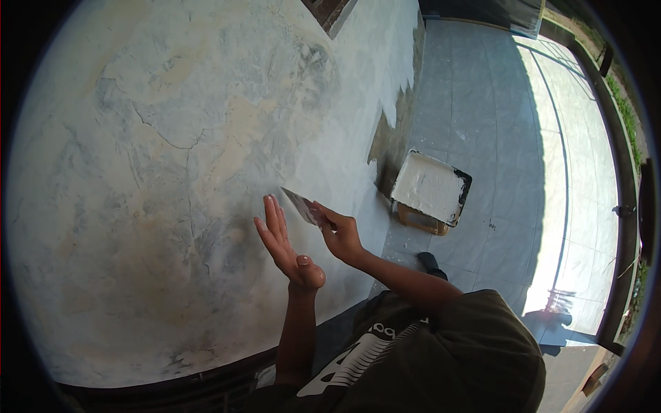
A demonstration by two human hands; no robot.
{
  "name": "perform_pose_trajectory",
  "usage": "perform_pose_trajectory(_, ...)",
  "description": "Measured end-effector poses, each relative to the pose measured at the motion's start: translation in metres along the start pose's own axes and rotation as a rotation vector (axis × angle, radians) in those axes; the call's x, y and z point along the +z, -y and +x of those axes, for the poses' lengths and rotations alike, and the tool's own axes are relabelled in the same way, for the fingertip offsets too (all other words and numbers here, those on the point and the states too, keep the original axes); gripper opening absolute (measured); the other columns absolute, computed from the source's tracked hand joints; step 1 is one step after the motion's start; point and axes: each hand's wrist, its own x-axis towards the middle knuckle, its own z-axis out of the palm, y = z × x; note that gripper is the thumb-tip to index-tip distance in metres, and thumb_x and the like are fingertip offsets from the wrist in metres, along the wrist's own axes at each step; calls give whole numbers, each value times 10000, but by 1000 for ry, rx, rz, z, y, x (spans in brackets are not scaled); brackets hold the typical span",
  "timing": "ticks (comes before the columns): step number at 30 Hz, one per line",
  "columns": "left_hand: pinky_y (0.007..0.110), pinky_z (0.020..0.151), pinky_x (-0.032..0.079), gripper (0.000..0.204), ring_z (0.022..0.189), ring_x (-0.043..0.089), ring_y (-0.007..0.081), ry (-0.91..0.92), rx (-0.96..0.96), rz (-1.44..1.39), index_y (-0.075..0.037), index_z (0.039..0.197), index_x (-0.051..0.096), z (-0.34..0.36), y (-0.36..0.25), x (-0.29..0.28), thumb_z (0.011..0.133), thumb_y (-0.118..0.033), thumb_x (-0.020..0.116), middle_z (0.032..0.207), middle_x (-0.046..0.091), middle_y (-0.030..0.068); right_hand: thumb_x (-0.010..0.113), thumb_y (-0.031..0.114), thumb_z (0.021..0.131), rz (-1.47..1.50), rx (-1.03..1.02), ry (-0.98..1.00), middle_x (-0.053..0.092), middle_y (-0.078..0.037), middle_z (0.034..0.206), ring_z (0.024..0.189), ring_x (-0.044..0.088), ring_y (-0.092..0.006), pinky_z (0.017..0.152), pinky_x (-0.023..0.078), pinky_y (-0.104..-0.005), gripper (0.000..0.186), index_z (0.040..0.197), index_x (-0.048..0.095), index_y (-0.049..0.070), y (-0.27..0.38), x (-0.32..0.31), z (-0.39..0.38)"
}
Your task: The recorder is using a putty knife to apply patching compound to smooth out a wall surface.
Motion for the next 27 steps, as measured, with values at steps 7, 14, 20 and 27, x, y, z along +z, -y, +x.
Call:
perform_pose_trajectory(7,535,1179,198,794,1458,258,438,9,-52,-27,7,1551,-19,4,8,5,994,-442,324,1585,207,283,609,65,948,777,420,-243,672,-78,1118,972,665,-188,881,554,-342,252,1196,624,25,-4,-47,63)
perform_pose_trajectory(14,531,1181,201,797,1458,265,427,17,-70,-6,4,1552,-10,4,11,7,989,-443,334,1583,223,274,596,8,906,814,429,-151,656,-70,993,880,646,-190,816,540,-322,248,1151,626,-17,18,-57,135)
perform_pose_trajectory(20,524,1175,227,775,1450,287,426,6,-99,34,6,1552,18,4,12,10,988,-424,331,1573,250,274,556,-30,908,-103,-212,-476,677,-174,991,857,689,-187,820,544,-301,330,1233,615,-30,40,-25,190)
perform_pose_trajectory(27,532,1169,239,767,1446,293,429,8,-112,56,10,1551,14,2,19,13,990,-413,321,1569,251,284,513,-137,813,-470,-461,-282,403,-266,1480,1351,413,-427,1116,389,-443,625,1422,441,-12,1,34,172)
